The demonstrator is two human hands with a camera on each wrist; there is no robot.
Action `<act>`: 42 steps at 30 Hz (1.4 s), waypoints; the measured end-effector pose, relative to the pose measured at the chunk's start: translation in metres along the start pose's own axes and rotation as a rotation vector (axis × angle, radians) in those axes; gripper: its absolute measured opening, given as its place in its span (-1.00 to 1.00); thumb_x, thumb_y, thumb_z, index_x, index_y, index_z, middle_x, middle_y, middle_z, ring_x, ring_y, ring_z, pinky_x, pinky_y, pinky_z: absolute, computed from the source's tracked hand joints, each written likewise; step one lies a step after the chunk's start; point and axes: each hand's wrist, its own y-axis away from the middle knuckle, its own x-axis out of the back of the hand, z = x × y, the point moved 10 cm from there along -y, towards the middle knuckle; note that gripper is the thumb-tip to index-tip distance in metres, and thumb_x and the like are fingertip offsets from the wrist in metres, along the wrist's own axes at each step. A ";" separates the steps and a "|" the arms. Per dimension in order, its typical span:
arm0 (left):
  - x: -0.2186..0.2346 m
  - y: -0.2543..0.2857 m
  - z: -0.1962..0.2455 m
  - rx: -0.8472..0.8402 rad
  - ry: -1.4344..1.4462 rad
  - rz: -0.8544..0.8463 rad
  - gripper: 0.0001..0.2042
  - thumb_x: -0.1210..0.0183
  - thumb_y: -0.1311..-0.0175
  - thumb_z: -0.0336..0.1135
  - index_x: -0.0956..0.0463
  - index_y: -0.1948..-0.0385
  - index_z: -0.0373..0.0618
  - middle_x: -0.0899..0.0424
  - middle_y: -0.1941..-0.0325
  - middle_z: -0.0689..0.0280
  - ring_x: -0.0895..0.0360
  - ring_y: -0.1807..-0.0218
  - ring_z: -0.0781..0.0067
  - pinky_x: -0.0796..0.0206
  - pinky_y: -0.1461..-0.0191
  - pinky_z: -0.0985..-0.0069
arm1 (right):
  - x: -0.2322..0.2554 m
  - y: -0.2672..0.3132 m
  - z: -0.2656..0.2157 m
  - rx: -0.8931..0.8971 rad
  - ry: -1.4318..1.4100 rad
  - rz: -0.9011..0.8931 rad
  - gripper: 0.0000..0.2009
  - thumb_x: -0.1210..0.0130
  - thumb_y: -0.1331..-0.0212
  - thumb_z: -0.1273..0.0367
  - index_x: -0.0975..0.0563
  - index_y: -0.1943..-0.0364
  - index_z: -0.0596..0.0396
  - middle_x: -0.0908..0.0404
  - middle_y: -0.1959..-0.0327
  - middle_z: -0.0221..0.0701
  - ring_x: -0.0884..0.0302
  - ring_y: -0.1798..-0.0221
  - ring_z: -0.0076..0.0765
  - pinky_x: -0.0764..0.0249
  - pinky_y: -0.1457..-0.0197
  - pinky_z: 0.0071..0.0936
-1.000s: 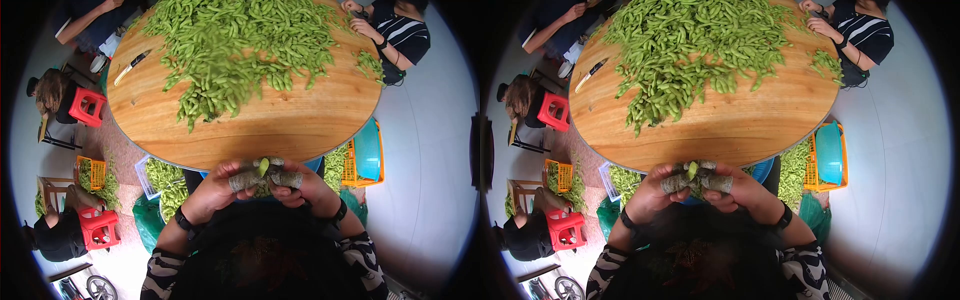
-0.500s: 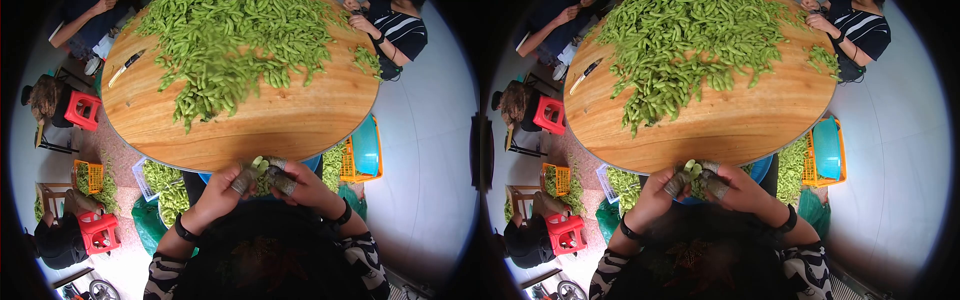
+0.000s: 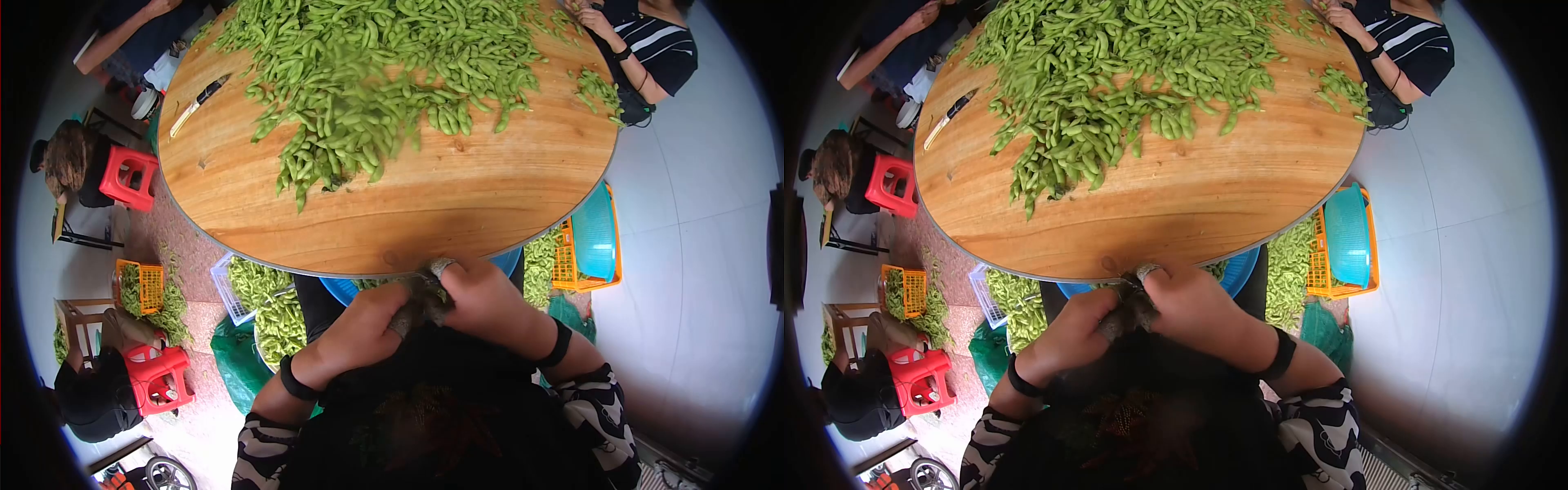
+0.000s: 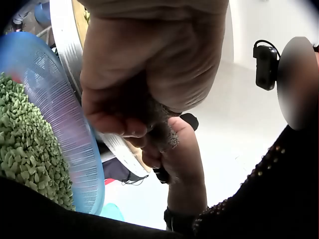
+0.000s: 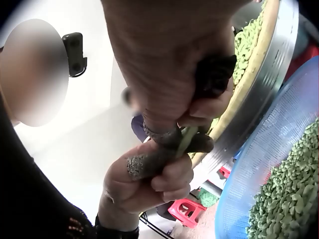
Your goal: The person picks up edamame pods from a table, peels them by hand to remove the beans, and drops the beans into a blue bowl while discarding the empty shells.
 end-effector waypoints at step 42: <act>0.017 -0.037 -0.011 -0.043 0.516 0.234 -0.76 0.03 -0.29 -0.63 -0.47 0.06 -0.24 -0.62 0.25 0.38 -0.50 0.20 0.60 -0.36 0.06 0.62 | 0.004 -0.007 0.041 -0.176 -0.743 -0.014 -0.69 0.07 -0.32 0.46 -0.40 -0.14 0.15 -0.49 0.40 -0.56 -0.29 0.51 -0.76 -0.29 0.44 -0.73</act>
